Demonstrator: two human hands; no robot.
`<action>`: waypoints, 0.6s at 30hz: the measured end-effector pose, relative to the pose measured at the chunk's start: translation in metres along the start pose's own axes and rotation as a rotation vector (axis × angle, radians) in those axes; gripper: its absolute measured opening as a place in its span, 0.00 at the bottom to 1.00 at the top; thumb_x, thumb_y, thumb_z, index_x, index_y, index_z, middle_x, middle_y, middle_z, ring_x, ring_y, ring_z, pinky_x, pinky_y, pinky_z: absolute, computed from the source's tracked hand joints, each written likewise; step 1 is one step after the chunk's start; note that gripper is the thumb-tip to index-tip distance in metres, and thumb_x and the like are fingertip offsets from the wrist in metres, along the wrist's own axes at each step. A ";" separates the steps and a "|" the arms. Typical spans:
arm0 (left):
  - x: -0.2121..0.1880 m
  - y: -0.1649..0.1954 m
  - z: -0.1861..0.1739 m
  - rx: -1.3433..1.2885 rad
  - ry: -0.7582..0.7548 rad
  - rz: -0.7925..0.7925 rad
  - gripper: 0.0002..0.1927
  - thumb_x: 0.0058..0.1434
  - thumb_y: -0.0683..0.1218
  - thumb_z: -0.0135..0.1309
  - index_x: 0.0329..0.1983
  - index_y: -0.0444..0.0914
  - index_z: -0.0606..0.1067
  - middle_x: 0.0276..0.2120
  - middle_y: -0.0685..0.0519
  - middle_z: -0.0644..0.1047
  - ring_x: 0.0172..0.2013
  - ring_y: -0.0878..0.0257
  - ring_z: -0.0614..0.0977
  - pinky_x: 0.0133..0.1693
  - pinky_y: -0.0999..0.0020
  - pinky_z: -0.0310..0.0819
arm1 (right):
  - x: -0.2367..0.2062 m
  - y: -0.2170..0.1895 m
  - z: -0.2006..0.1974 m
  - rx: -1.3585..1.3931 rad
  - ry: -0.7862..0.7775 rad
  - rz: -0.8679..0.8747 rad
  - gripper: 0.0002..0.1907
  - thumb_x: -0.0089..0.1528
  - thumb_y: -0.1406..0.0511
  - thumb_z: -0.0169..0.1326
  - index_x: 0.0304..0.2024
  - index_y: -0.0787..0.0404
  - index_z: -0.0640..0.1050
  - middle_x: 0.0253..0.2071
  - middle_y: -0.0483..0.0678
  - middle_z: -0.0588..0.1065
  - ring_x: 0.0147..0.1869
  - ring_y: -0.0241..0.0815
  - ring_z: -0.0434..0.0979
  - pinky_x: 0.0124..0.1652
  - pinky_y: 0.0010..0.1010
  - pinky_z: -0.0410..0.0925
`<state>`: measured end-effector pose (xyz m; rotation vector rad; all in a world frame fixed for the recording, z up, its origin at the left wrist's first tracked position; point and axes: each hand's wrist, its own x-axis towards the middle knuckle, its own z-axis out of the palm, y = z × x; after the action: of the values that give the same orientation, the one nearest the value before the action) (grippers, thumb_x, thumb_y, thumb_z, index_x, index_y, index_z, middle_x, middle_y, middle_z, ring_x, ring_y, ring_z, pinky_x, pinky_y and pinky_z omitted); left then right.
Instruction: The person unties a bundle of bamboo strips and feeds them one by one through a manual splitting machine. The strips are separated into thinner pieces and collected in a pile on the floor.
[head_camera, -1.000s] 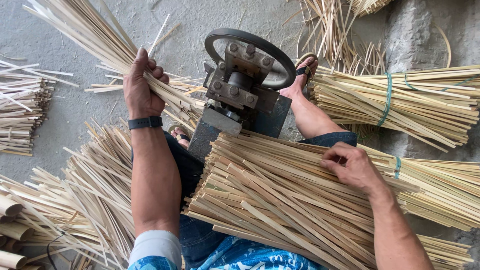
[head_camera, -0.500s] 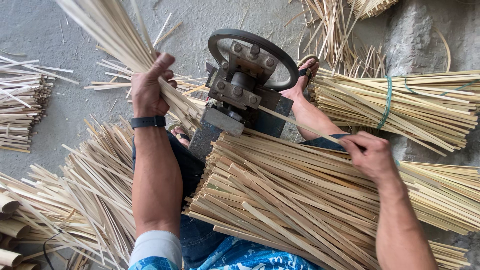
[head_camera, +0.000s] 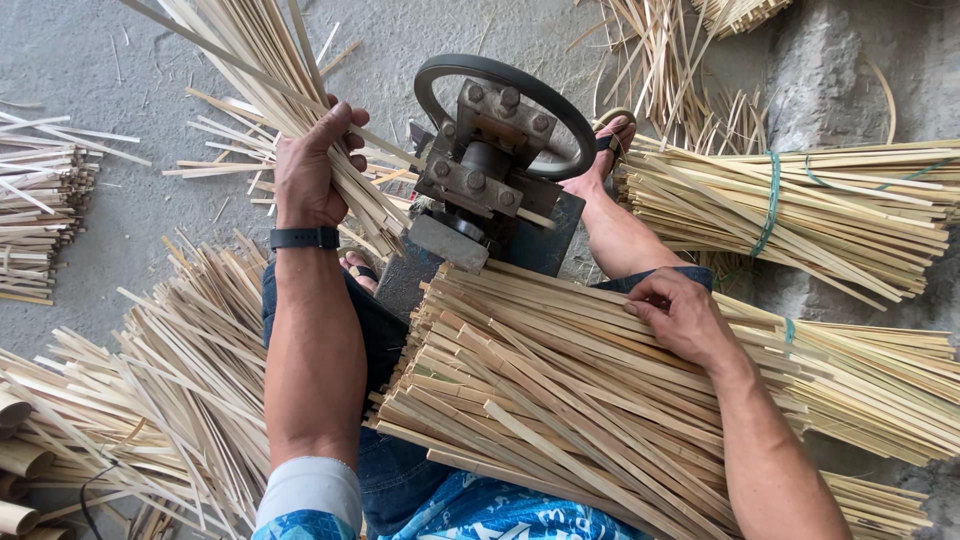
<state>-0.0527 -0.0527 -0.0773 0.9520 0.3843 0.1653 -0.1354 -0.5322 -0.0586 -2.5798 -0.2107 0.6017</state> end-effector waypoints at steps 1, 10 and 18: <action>0.000 0.000 -0.001 -0.001 -0.001 0.005 0.19 0.63 0.41 0.63 0.54 0.31 0.70 0.35 0.44 0.82 0.30 0.65 0.82 0.26 0.74 0.81 | -0.002 0.002 0.001 0.014 0.020 0.003 0.09 0.59 0.61 0.64 0.38 0.58 0.83 0.37 0.45 0.82 0.42 0.39 0.83 0.45 0.31 0.75; 0.004 0.007 -0.017 -0.271 0.087 0.090 0.14 0.66 0.46 0.59 0.46 0.32 0.70 0.28 0.49 0.77 0.29 0.61 0.82 0.31 0.63 0.88 | -0.007 0.006 -0.032 0.042 0.350 -0.190 0.07 0.63 0.61 0.63 0.42 0.56 0.85 0.36 0.46 0.83 0.34 0.35 0.82 0.32 0.24 0.75; 0.001 0.005 -0.015 -0.065 0.051 0.041 0.19 0.64 0.47 0.64 0.49 0.34 0.70 0.33 0.49 0.80 0.30 0.64 0.80 0.28 0.72 0.80 | 0.026 -0.015 -0.002 0.033 0.263 -0.295 0.14 0.63 0.60 0.61 0.49 0.58 0.84 0.45 0.53 0.82 0.43 0.46 0.85 0.44 0.34 0.78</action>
<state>-0.0574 -0.0379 -0.0812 0.8936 0.4039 0.2382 -0.1115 -0.5130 -0.0591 -2.4972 -0.4763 0.1565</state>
